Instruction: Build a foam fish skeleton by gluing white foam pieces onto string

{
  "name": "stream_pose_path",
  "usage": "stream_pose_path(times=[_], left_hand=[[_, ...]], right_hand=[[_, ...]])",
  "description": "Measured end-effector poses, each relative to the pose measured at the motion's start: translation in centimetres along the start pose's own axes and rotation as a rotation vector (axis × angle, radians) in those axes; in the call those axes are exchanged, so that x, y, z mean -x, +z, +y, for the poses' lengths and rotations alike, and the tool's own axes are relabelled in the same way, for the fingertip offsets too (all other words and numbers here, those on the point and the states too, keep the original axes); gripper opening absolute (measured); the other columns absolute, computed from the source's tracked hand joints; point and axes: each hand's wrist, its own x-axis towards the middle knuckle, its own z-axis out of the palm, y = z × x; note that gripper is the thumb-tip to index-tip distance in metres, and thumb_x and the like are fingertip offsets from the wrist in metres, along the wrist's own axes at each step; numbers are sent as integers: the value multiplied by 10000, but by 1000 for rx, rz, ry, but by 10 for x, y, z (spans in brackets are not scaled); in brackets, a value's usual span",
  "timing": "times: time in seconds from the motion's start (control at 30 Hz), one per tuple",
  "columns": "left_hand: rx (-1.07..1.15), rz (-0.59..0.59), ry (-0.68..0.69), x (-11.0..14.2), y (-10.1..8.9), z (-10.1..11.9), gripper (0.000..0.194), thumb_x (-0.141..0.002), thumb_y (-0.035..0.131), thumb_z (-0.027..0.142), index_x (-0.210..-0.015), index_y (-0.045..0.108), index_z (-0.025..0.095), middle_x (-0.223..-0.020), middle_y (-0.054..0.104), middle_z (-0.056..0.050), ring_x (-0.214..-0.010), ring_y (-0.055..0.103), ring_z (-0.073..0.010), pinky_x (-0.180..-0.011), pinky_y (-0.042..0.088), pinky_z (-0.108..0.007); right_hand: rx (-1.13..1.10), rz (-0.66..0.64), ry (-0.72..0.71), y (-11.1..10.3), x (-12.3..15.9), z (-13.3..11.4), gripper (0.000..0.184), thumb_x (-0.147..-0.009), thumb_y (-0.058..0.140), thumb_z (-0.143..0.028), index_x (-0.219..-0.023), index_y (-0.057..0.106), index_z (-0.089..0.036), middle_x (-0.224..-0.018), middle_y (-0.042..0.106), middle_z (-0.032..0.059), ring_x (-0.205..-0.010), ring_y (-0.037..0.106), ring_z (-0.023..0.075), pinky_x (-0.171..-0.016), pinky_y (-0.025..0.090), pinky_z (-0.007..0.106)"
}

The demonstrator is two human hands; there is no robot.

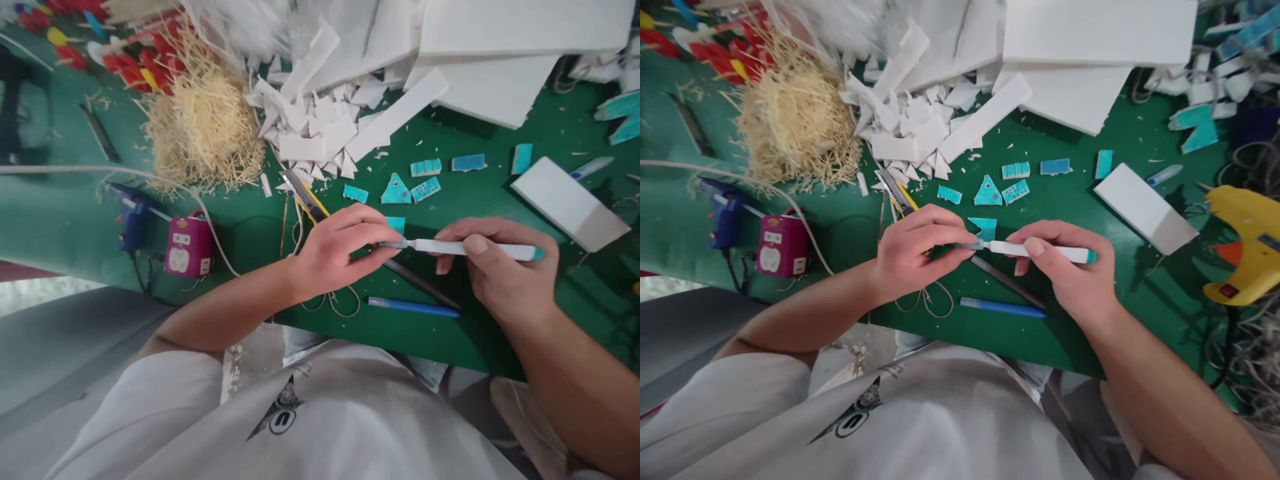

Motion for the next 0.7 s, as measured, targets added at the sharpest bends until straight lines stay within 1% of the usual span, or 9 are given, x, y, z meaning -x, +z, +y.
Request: stream_pose_path(times=[0.1, 0.17, 0.27, 0.33, 0.43, 0.5, 0.53, 0.63, 0.7], left_hand=[[168, 32, -119, -1, 1, 4, 36, -1012, 719, 206, -1037, 740, 191, -996, 791, -32, -927, 759, -116, -810, 616, -233], [246, 55, -161, -1, 3, 7, 50, -1007, 730, 230, -1020, 746, 185, -961, 796, -27, -894, 757, -115, -801, 618, -227], [307, 44, -232, -1, 3, 12, 65, -980, 760, 215, -1021, 752, 165, -944, 811, -24, -810, 750, -93, -778, 618, -195], [382, 39, -314, 1, 3, 17, 77, -955, 778, 164, -1026, 751, 155, -932, 818, -15, -731, 745, -69, -727, 613, -158], [559, 85, -410, 2, 4, 22, 96, -926, 794, 115, -999, 746, 154, -828, 803, 19, -635, 746, -57, -623, 597, -114], [627, 102, -415, 4, 5, 25, 97, -913, 810, 114, -973, 745, 151, -785, 795, 20, -621, 759, -71, -591, 598, -110], [635, 99, -399, 4, 5, 26, 91, -912, 814, 121, -964, 746, 149, -781, 798, 11, -627, 766, -80, -587, 602, -114], [603, 86, -313, 6, 5, 30, 74, -929, 812, 160, -956, 744, 150, -777, 806, -14, -624, 765, -91, -579, 605, -128], [575, 90, -260, 7, 5, 31, 67, -947, 795, 166, -969, 733, 157, -799, 815, -28, -643, 769, -94, -590, 610, -134]], right_hand=[[-34, -79, -67, 0, 1, -2, 108, -870, 836, -452, -915, 868, -359, -783, 792, -4, -523, 674, 166, -485, 537, 331], [-34, -90, -91, 1, 1, -4, 117, -857, 847, -452, -920, 869, -357, -812, 811, 5, -513, 677, 167, -476, 553, 333], [-13, -88, -103, 3, 0, -9, 134, -823, 875, -451, -910, 871, -348, -802, 821, 19, -490, 684, 174, -451, 569, 323], [-19, -117, -97, 5, -1, -13, 130, -806, 892, -423, -914, 871, -354, -790, 822, 17, -495, 703, 184, -444, 577, 313], [-114, -233, -22, 7, -2, -18, 137, -847, 863, -389, -982, 866, -363, -814, 829, 18, -499, 718, 185, -462, 602, 308], [-200, -321, 25, 8, 0, -20, 155, -900, 817, -362, -1050, 857, -357, -849, 835, 24, -512, 731, 183, -479, 626, 305], [-233, -359, 26, 8, 1, -21, 170, -924, 793, -337, -1083, 851, -351, -870, 838, 28, -531, 743, 183, -496, 642, 303], [-287, -443, -32, 8, 6, -20, 246, -983, 718, -262, -1192, 822, -338, -952, 844, 40, -624, 785, 180, -577, 680, 292], [-321, -488, -60, 8, 9, -17, 287, -1006, 684, -252, -1252, 800, -341, -996, 845, 51, -677, 801, 185, -607, 686, 297]])
